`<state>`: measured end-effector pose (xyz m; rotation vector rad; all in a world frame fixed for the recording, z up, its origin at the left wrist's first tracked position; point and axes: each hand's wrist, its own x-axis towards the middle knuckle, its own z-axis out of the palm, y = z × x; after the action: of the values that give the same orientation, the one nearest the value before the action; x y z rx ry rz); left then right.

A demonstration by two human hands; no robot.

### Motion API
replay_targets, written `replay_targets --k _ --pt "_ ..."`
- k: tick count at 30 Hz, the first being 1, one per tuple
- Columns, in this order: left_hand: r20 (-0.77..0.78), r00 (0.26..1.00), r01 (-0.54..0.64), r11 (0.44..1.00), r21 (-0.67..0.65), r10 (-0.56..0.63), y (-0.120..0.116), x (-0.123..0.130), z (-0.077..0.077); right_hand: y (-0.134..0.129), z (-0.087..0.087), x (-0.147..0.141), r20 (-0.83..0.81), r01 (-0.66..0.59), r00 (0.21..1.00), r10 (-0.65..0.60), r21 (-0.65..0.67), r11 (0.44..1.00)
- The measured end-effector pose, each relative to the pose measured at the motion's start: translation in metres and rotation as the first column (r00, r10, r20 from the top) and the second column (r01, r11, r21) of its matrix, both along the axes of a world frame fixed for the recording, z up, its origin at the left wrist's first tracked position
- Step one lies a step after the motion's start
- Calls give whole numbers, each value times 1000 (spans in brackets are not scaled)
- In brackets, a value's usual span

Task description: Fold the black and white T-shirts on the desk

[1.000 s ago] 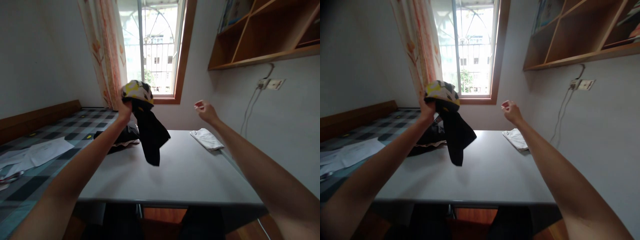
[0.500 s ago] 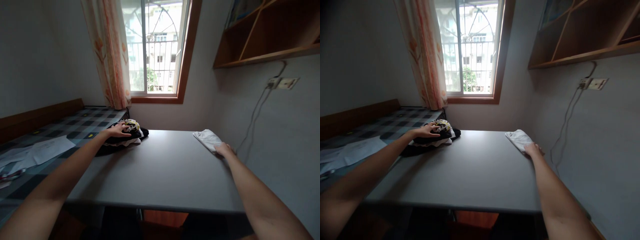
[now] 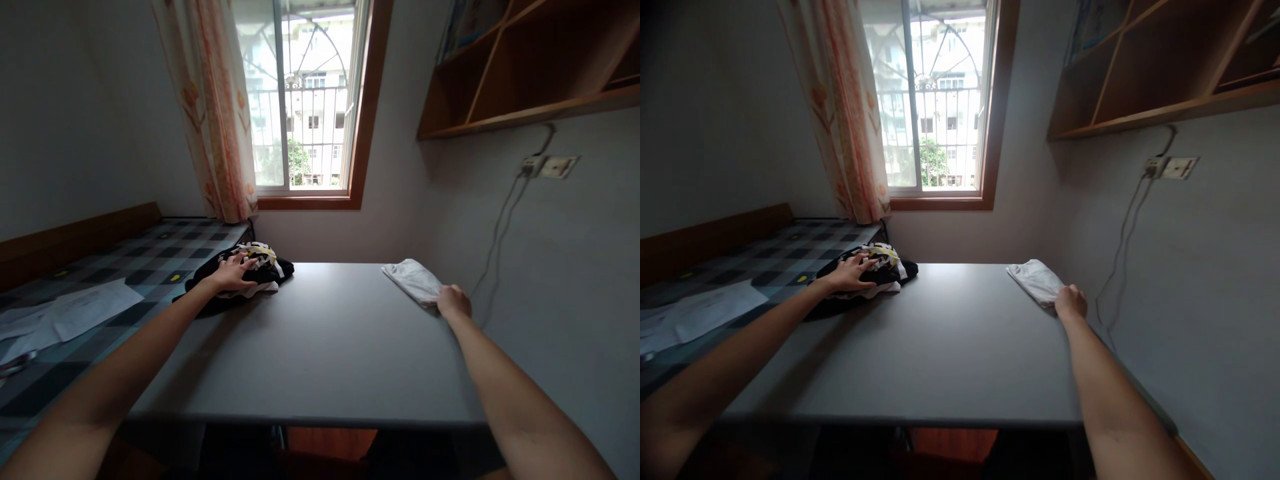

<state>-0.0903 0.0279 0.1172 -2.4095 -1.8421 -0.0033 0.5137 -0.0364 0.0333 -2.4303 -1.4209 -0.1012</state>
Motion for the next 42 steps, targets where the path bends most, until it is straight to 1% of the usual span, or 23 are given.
replay_targets --k 3,5,7,12,14,16,18,20,22,23,25,27,28,30,32,34,35,36,37,38,39,41,42 --pt "-8 1000 -29 1000 -1 29 -4 4 -1 2 5 2 131 34 991 -19 -110 993" --pt "-33 999 -30 1000 -5 30 -7 6 -1 3 12 0 151 41 988 -21 -130 991" --pt "-52 998 -26 1000 -11 25 -8 7 -1 4 23 -4 172 38 985 -18 -112 993" --pt "-74 997 3 999 34 0 -6 6 -4 7 65 -31 314 -87 945 88 -15 996" --pt "-82 997 9 998 59 -4 -6 7 -6 6 84 -46 393 -155 907 152 -26 988" --pt "-86 996 11 995 96 -3 -8 10 -6 4 101 -60 483 -222 849 212 -38 974" --pt "-76 997 35 985 172 -22 -12 15 -5 2 116 -72 549 -279 800 243 -19 960" --pt "-45 996 91 958 274 -82 -17 25 -2 0 130 -82 550 -324 800 238 62 944" --pt "-1 986 155 919 362 -166 -22 39 3 2 145 -92 488 -371 841 235 204 906" --pt "26 977 184 901 393 -211 -24 47 7 3 153 -97 445 -398 861 248 285 872" --pt "105 949 225 874 431 -296 -28 66 15 9 168 -107 342 -449 885 318 441 777" --pt "229 893 264 864 428 -386 -31 86 22 15 182 -121 215 -466 879 426 575 672" --pt "305 848 293 862 413 -434 -32 95 26 17 189 -129 145 -456 862 485 638 621" --pt "461 717 375 846 378 -523 -35 115 32 17 199 -149 7 -422 789 614 734 533" --pt "584 550 477 799 367 -597 -41 133 39 13 207 -172 -116 -407 651 750 780 475" --pt "654 386 565 728 389 -650 -52 150 46 5 212 -196 -228 -419 470 853 793 443" --pt "671 320 589 695 411 -668 -57 158 49 1 214 -207 -270 -430 382 884 794 429" --pt "682 274 594 677 434 -678 -63 165 52 -3 216 -216 -300 -439 310 902 797 416" --pt "693 248 586 674 449 -677 -69 171 55 -6 218 -224 -317 -445 259 912 799 405" --pt "711 238 575 686 446 -661 -73 176 57 -8 219 -230 -323 -448 235 917 801 397" --pt "741 237 565 710 420 -628 -76 178 59 -10 220 -233 -320 -449 236 918 801 395" --pt "837 223 557 770 312 -500 -77 178 64 -10 221 -232 -309 -452 289 906 791 413" --pt "892 188 550 796 251 -412 -76 176 68 -10 220 -229 -309 -455 324 894 778 434"
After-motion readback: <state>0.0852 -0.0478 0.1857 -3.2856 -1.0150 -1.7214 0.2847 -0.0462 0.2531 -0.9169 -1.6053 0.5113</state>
